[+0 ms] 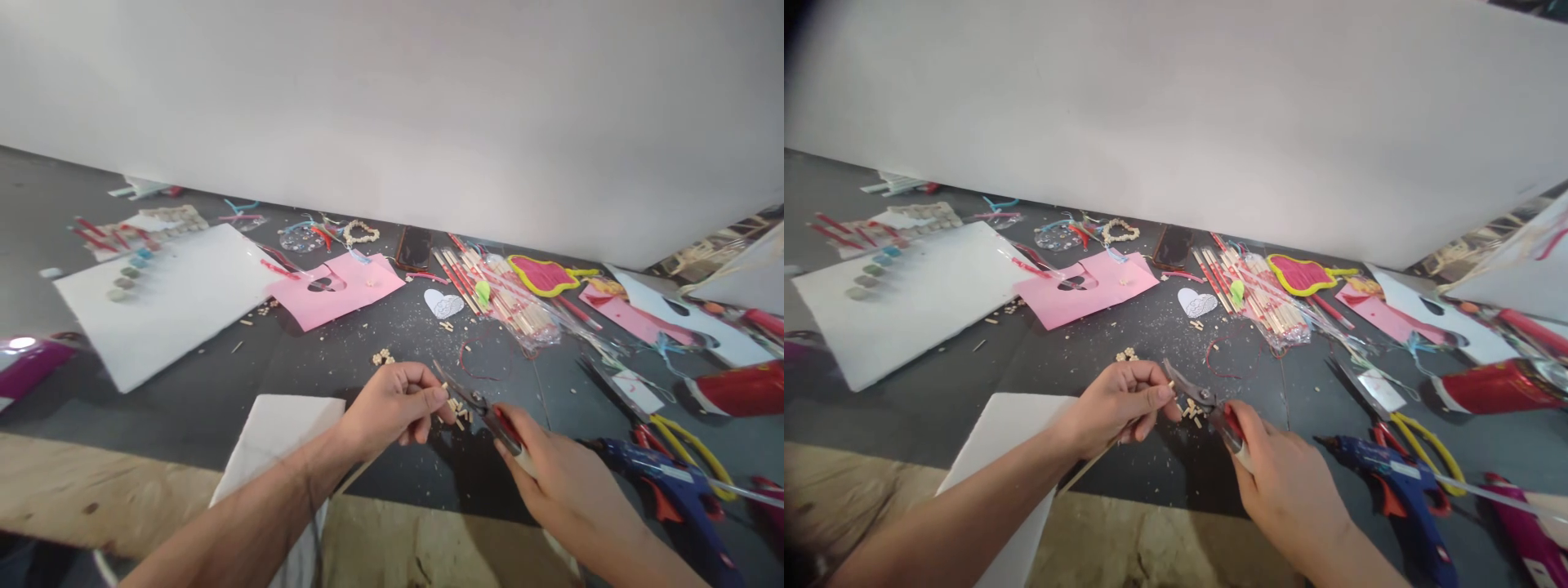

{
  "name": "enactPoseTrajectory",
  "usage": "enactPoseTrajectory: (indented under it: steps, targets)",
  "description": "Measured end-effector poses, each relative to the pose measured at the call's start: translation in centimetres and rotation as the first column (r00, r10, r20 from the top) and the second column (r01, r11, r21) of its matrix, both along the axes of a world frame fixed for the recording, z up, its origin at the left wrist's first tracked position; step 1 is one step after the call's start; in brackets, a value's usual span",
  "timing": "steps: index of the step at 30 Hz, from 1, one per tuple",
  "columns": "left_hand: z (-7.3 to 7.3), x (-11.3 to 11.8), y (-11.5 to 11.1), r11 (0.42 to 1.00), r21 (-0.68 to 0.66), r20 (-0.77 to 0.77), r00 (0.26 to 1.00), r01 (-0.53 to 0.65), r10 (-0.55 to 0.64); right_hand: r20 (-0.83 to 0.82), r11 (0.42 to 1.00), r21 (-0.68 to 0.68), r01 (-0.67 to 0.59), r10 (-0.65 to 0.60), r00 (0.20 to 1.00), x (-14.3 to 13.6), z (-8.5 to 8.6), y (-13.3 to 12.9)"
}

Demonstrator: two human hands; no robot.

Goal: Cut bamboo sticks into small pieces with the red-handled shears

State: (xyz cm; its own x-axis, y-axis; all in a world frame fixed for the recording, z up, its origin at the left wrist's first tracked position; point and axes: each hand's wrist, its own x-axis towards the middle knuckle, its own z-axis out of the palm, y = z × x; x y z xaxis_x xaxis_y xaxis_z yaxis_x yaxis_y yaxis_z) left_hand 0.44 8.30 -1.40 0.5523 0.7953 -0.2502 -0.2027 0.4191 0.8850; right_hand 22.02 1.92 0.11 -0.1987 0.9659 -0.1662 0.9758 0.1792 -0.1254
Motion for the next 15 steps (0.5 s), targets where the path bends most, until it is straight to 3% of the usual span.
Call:
enactPoseTrajectory:
  steps: [6, 15]
  targets:
    - [0.1, 0.0, 0.4, 0.997, -0.059, 0.007, 0.999, -0.044, 0.045, -0.03, 0.993, -0.038, 0.109, -0.11, 0.993, 0.5, 0.9, 1.4]
    - [0.1, 0.1, 0.4, 0.993, -0.108, -0.007, 0.999, -0.051, 0.051, -0.022, 0.955, 0.074, 0.286, -0.285, 0.958, 3.8, 2.9, 6.2]
